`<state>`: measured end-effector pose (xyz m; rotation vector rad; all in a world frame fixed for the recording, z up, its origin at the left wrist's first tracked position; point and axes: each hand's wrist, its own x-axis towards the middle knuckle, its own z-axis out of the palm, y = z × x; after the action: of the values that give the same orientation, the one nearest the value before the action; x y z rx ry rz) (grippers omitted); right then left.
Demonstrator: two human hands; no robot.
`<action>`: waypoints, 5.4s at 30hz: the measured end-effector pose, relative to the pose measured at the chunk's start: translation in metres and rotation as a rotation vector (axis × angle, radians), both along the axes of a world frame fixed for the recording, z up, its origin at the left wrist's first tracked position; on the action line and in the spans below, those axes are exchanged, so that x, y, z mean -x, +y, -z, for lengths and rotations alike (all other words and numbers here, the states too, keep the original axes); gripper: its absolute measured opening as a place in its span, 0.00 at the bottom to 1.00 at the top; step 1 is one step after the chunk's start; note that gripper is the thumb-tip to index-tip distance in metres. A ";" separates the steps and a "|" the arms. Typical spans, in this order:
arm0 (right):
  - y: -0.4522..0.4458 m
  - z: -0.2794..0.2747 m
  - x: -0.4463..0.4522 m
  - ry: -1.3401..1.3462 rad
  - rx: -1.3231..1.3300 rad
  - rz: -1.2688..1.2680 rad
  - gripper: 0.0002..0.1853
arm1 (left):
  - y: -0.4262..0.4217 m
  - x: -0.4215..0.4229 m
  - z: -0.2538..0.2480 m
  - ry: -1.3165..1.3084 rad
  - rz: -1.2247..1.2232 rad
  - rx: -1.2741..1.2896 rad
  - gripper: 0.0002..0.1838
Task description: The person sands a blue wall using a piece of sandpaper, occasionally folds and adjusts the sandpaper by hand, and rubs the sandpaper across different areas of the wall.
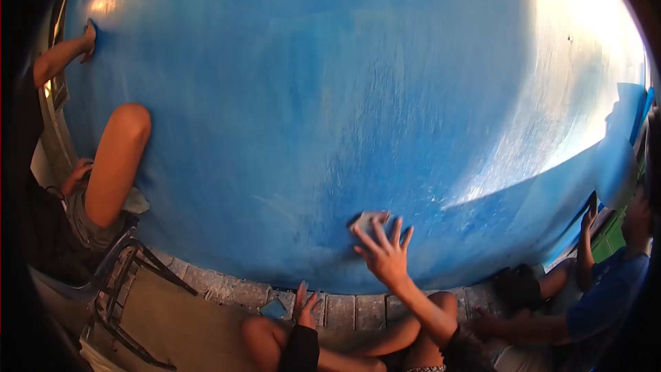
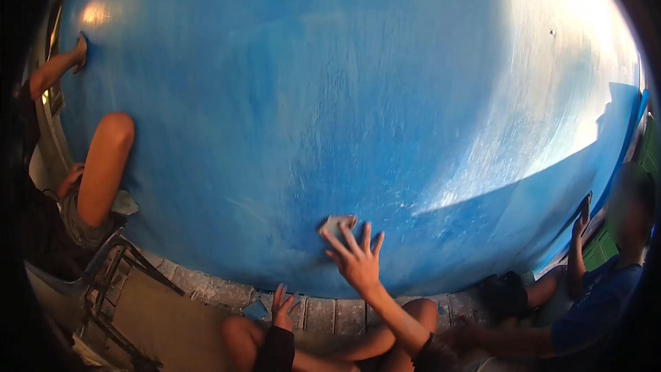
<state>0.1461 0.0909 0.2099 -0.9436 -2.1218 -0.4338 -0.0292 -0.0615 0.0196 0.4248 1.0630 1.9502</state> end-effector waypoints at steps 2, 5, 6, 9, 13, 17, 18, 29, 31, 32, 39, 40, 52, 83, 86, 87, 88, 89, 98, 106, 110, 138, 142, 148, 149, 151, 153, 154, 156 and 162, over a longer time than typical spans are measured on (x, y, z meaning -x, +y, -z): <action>-0.006 0.063 -0.009 -0.051 0.043 0.019 0.31 | -0.008 -0.007 -0.007 -0.001 -0.017 0.047 0.40; -0.005 0.090 -0.024 -0.097 0.038 0.045 0.29 | -0.006 0.002 -0.008 0.075 -0.009 0.108 0.39; -0.003 0.090 -0.032 -0.117 -0.003 0.045 0.29 | -0.001 0.005 0.001 0.068 -0.008 0.116 0.38; 0.002 0.053 -0.050 -0.173 0.069 0.016 0.29 | -0.002 -0.004 0.005 0.041 0.041 0.202 0.38; 0.016 -0.033 -0.056 0.035 -0.008 0.060 0.27 | 0.013 0.003 0.019 0.036 0.047 0.084 0.38; 0.020 -0.118 -0.052 0.181 -0.049 0.148 0.27 | 0.004 -0.001 0.028 0.032 0.079 0.135 0.35; 0.022 -0.126 -0.048 0.247 -0.097 0.166 0.27 | 0.007 0.005 0.043 0.045 0.111 0.133 0.32; -0.038 0.139 -0.044 -0.071 0.263 -0.036 0.35 | 0.013 -0.010 0.038 0.182 0.137 0.200 0.33; -0.036 0.149 -0.053 -0.158 0.354 0.016 0.35 | 0.007 -0.010 0.033 0.247 0.136 0.143 0.36; -0.028 0.146 -0.051 -0.151 0.336 0.001 0.35 | 0.005 -0.011 0.027 0.245 0.140 0.137 0.37; -0.005 -0.010 -0.057 -0.021 0.077 0.066 0.30 | 0.003 -0.010 0.041 0.195 0.138 0.080 0.39; 0.000 -0.032 -0.052 0.037 0.056 0.080 0.30 | 0.003 -0.010 0.045 0.272 0.140 0.100 0.39; -0.021 0.154 -0.035 -0.008 0.280 0.105 0.33 | 0.028 -0.006 0.068 0.130 0.230 0.075 0.37; 0.003 0.069 -0.056 0.139 0.198 0.135 0.29 | 0.018 -0.015 0.054 0.329 0.244 0.002 0.67; 0.019 -0.044 -0.046 0.202 0.041 0.140 0.30 | 0.016 -0.013 0.052 0.308 0.224 0.066 0.66; 0.025 -0.081 -0.042 0.214 -0.027 0.132 0.30 | 0.019 -0.012 0.052 0.313 0.231 0.058 0.66; 0.029 -0.117 -0.040 0.215 -0.037 0.138 0.30 | 0.021 -0.012 0.054 0.281 0.221 0.031 0.65; 0.029 -0.146 -0.035 0.208 -0.087 0.144 0.30 | 0.020 -0.014 0.056 0.245 0.207 0.012 0.65; 0.020 0.015 -0.018 0.330 0.016 0.116 0.28 | 0.022 -0.019 0.026 0.229 0.111 0.044 0.65; -0.004 0.097 -0.052 0.092 0.258 0.156 0.26 | 0.019 -0.019 0.036 0.266 0.164 0.043 0.67; -0.006 0.025 -0.057 0.108 0.245 0.156 0.26 | 0.023 -0.020 0.028 0.371 0.149 0.029 0.67; 0.022 -0.106 -0.020 0.379 -0.028 0.129 0.32 | 0.028 -0.012 0.009 0.564 0.179 0.022 0.66; 0.022 -0.008 -0.009 0.277 0.035 0.193 0.29 | 0.032 -0.014 0.008 0.648 0.167 0.010 0.66; -0.017 0.103 -0.012 0.083 0.236 0.162 0.31 | 0.025 -0.014 0.000 0.714 0.042 0.031 0.64; -0.014 0.100 -0.008 0.118 0.223 0.180 0.31 | 0.029 -0.010 -0.006 0.746 0.058 0.010 0.64; -0.018 0.076 -0.009 0.138 0.238 0.160 0.29 | 0.026 -0.017 -0.010 0.604 0.031 0.001 0.63; -0.011 0.030 -0.009 0.157 0.145 0.135 0.29 | 0.025 -0.018 -0.010 0.591 0.042 -0.040 0.62; -0.005 0.000 -0.007 0.156 0.088 0.134 0.29 | 0.027 -0.019 -0.007 0.603 0.048 -0.039 0.62; 0.002 -0.061 -0.004 0.202 0.044 0.152 0.29 | 0.029 -0.022 -0.006 0.611 0.064 -0.037 0.61; 0.011 -0.052 0.006 0.282 0.013 0.158 0.29 | 0.035 -0.026 -0.005 0.877 -0.104 -0.015 0.60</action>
<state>0.1402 0.1014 0.2617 -1.1147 -1.8054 -0.3429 -0.0034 -0.0266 0.0244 1.3293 1.6189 1.8748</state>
